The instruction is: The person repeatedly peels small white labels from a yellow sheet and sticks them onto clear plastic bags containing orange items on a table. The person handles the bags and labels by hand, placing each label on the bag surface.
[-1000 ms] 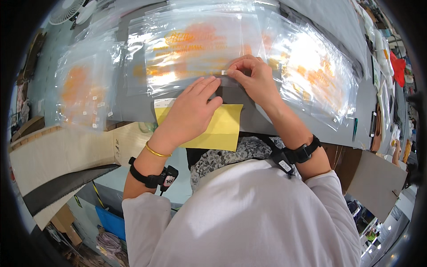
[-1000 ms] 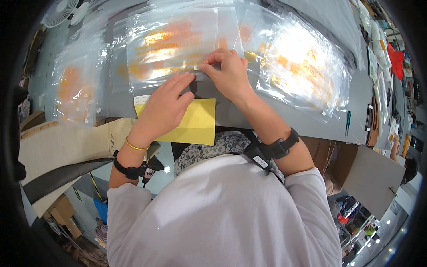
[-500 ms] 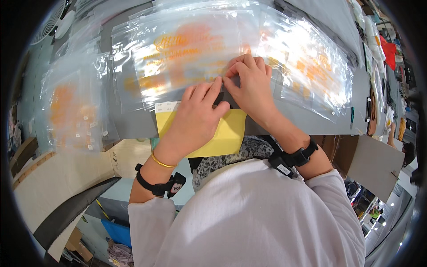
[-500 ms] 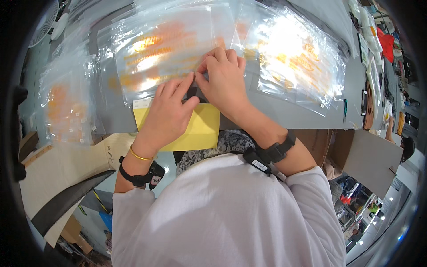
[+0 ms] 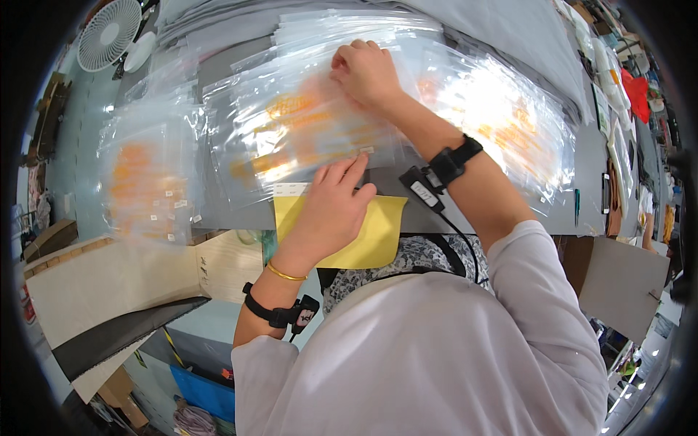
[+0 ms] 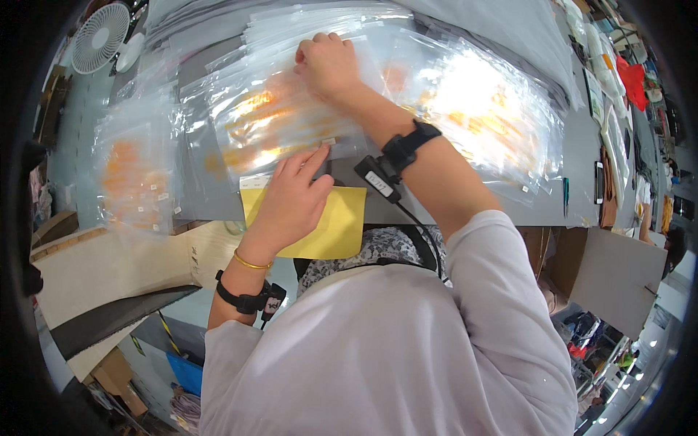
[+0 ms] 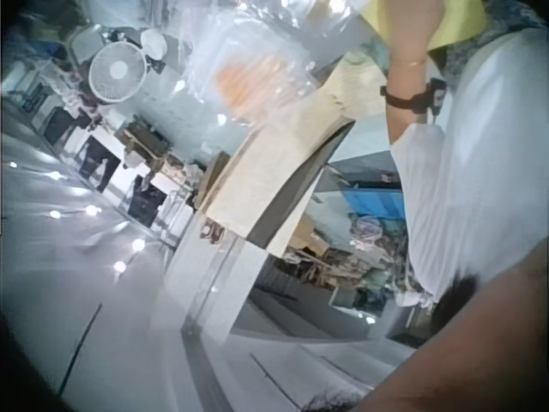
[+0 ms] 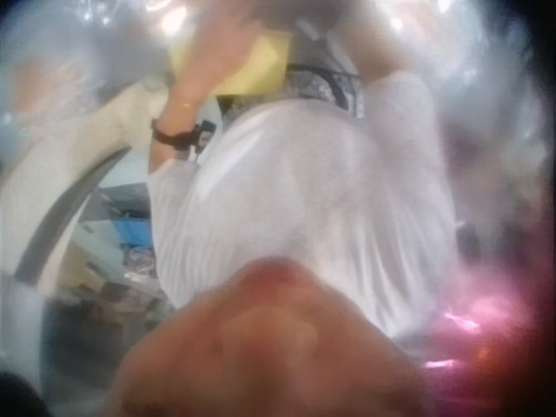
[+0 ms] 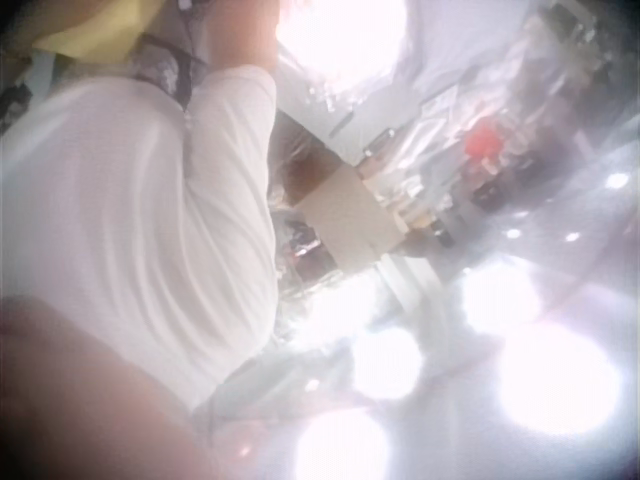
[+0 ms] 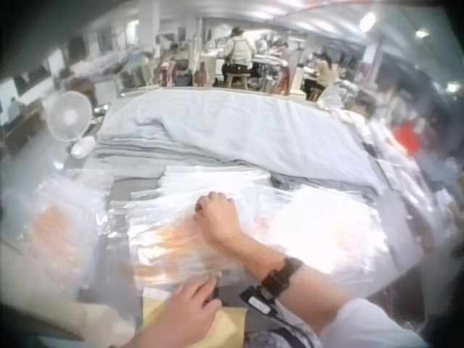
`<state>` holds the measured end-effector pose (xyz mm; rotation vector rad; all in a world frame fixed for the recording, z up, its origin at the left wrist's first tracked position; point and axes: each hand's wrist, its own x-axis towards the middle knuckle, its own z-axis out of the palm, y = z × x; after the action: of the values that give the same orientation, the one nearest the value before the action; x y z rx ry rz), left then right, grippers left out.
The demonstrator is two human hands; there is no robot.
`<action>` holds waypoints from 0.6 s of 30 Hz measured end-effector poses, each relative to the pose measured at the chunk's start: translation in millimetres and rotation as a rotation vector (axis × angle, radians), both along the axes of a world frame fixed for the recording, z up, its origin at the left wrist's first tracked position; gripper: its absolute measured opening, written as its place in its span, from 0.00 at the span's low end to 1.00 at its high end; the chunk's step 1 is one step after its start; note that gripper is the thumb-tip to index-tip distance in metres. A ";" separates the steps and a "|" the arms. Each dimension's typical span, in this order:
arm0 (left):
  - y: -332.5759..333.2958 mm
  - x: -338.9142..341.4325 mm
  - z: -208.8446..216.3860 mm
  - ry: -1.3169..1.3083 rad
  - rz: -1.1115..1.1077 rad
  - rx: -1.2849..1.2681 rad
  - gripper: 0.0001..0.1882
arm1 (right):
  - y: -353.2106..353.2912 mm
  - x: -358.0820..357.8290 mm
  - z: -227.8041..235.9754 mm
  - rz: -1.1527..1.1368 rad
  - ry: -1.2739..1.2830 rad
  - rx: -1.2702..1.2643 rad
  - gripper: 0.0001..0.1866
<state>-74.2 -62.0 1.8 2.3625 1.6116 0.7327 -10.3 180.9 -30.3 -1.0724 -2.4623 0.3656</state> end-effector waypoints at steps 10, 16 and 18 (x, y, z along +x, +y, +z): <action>0.4 -1.7 8.9 -0.030 0.025 -0.078 0.06 | -6.3 -9.3 -2.1 0.034 0.199 0.115 0.03; -4.1 -6.6 59.3 -0.160 0.016 -0.188 0.06 | 2.4 65.4 78.0 0.062 0.347 -0.008 0.04; 6.0 -1.9 73.6 -0.198 -0.026 -0.209 0.06 | 23.8 124.2 96.2 -0.019 0.286 -0.003 0.04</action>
<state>-76.1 -56.0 75.4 2.0913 1.4933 0.7284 113.9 204.6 65.9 -0.9704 -2.1981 0.4812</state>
